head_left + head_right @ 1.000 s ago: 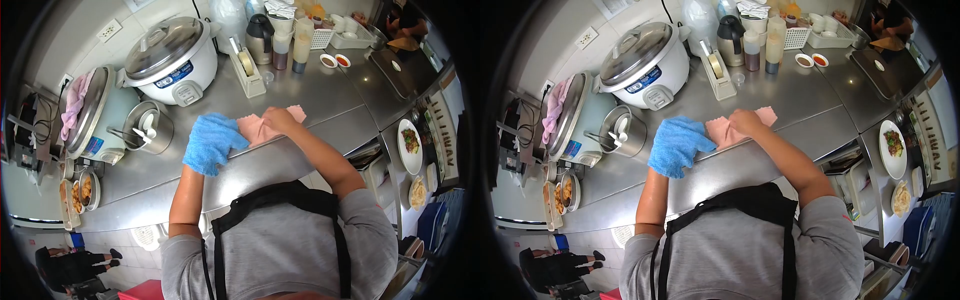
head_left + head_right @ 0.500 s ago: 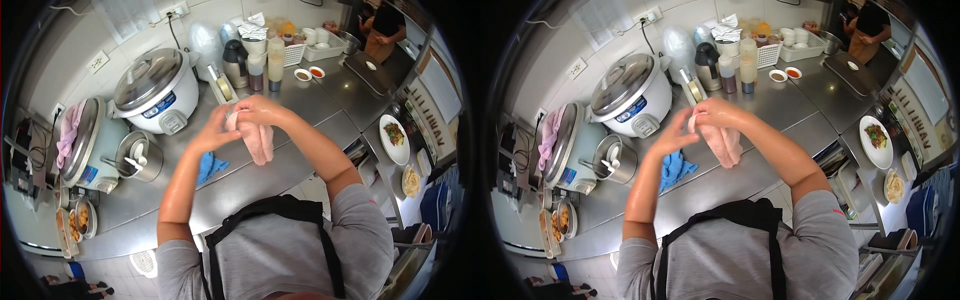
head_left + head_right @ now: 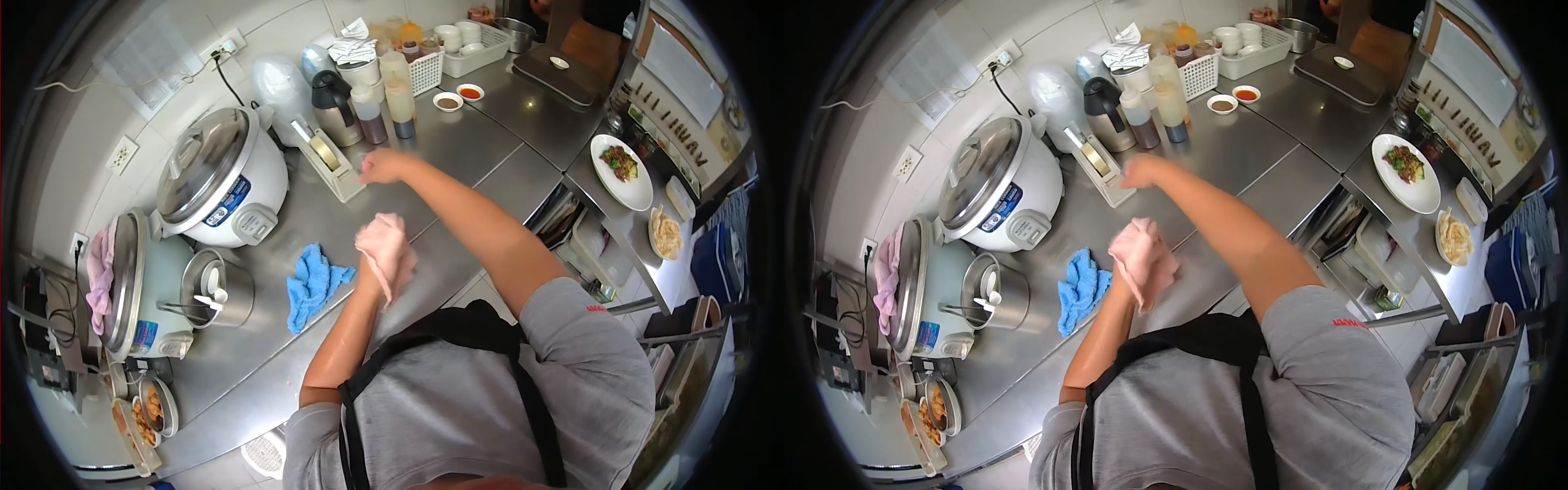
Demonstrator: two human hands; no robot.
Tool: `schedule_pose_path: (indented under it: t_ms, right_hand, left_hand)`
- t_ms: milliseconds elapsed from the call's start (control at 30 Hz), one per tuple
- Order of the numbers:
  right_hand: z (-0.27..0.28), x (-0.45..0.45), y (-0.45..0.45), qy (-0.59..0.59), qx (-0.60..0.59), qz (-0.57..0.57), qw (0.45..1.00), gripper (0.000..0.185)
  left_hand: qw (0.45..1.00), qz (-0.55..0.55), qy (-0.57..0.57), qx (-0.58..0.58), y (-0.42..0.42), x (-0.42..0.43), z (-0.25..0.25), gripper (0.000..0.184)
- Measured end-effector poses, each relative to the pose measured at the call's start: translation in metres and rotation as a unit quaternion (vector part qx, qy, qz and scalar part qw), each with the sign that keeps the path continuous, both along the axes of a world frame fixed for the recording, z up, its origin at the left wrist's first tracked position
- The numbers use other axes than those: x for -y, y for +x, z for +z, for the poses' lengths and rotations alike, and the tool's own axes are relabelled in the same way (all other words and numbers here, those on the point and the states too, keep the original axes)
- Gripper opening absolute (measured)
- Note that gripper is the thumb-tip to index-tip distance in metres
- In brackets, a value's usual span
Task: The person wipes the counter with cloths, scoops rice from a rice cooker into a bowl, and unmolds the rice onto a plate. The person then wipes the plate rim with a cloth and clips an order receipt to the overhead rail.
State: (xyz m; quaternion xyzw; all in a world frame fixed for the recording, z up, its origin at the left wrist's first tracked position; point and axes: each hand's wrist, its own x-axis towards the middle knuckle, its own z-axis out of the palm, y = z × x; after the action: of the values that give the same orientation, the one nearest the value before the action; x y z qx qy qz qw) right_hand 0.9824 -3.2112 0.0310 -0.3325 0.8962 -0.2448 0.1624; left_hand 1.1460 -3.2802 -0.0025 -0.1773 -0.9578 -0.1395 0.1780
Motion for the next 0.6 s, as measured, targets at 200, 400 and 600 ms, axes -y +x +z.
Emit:
schedule_pose_path:
  t_ms: [200, 400, 600]
  right_hand:
    - [-0.053, 0.001, 0.023, 0.194, -0.158, 0.038, 0.967, 0.030]
    - [-0.043, 0.005, 0.066, 0.134, -0.111, 0.323, 0.930, 0.025]
    - [-0.010, 0.034, 0.090, -0.206, 0.089, 0.834, 0.505, 0.021]
  left_hand:
    - [0.880, 0.447, -0.160, -0.009, 0.037, -0.134, 0.130, 0.010]
    - [0.980, -0.188, -0.035, 0.049, 0.005, -0.048, 0.080, 0.018]
    - [0.994, -0.051, -0.024, 0.091, -0.007, -0.005, 0.049, 0.021]
